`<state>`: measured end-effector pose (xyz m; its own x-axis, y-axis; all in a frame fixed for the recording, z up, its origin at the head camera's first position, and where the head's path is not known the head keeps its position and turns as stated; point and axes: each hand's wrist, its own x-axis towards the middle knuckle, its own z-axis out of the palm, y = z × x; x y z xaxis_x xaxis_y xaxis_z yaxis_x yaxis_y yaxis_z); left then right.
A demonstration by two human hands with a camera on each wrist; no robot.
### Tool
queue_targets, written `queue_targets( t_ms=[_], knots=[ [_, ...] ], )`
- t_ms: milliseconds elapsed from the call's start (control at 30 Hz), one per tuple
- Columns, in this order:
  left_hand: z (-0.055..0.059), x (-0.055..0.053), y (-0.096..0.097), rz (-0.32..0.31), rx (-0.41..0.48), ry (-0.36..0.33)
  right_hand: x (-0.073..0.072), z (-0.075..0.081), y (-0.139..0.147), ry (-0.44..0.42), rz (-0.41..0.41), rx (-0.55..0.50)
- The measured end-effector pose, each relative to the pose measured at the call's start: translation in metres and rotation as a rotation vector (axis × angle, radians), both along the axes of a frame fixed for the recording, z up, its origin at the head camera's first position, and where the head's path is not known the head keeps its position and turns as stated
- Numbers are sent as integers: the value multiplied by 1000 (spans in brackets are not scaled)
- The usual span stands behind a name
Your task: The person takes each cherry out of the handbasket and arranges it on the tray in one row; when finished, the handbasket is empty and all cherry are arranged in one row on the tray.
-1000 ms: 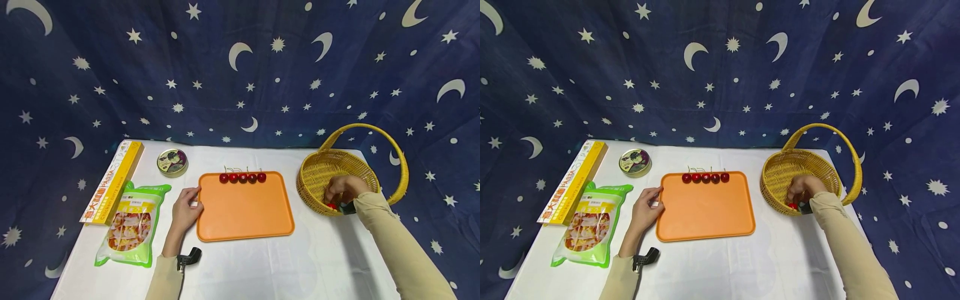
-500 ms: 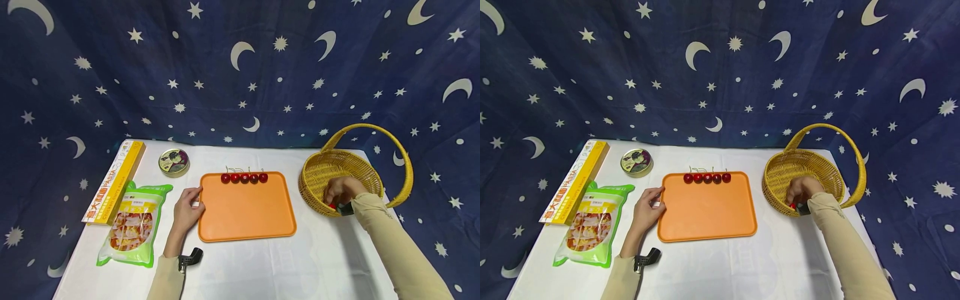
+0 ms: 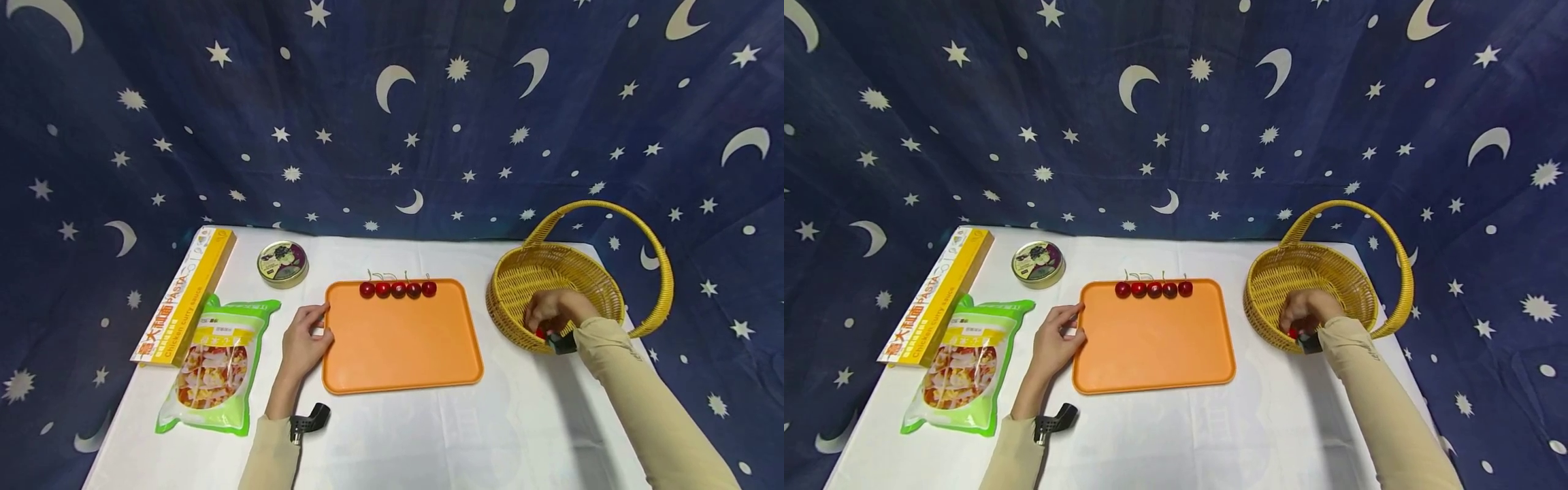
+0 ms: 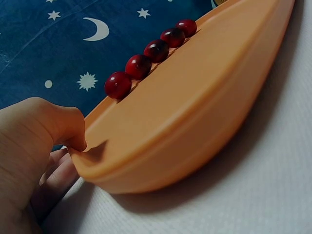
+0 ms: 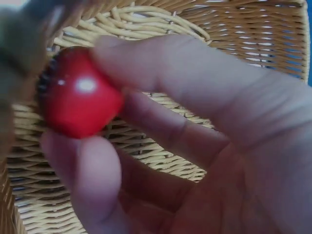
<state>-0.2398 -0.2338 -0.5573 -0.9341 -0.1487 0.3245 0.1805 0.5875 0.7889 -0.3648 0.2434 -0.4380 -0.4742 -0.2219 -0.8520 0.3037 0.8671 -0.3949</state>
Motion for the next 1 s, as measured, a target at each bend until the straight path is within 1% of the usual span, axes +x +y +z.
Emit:
queue_targets(
  t_ms=[100, 267, 400, 600, 667, 800, 900, 1000],
  knots=[
    [2, -1, -2, 3, -4, 2, 1, 3, -1, 53, -9, -31],
    [4, -1, -5, -3, -5, -20, 2, 8, -5, 174, -81, -89],
    [5, -1, -5, -4, -4, -35, 4, 6, -7, 284, -146, -134],
    [4, -1, -4, -2, -10, -17, 8, 1, -9, 441, -255, -190],
    [4, -1, -3, -4, -6, -10, 10, 1, -11, 481, -282, -193],
    [2, -1, -3, -6, -5, -17, 13, 2, -14, 548, -317, -199],
    [1, -1, -2, -6, -10, -18, 17, 4, -16, 591, -333, -211],
    [-1, -1, -1, -8, -12, -4, 20, 6, -19, 639, -353, -209]
  ],
)
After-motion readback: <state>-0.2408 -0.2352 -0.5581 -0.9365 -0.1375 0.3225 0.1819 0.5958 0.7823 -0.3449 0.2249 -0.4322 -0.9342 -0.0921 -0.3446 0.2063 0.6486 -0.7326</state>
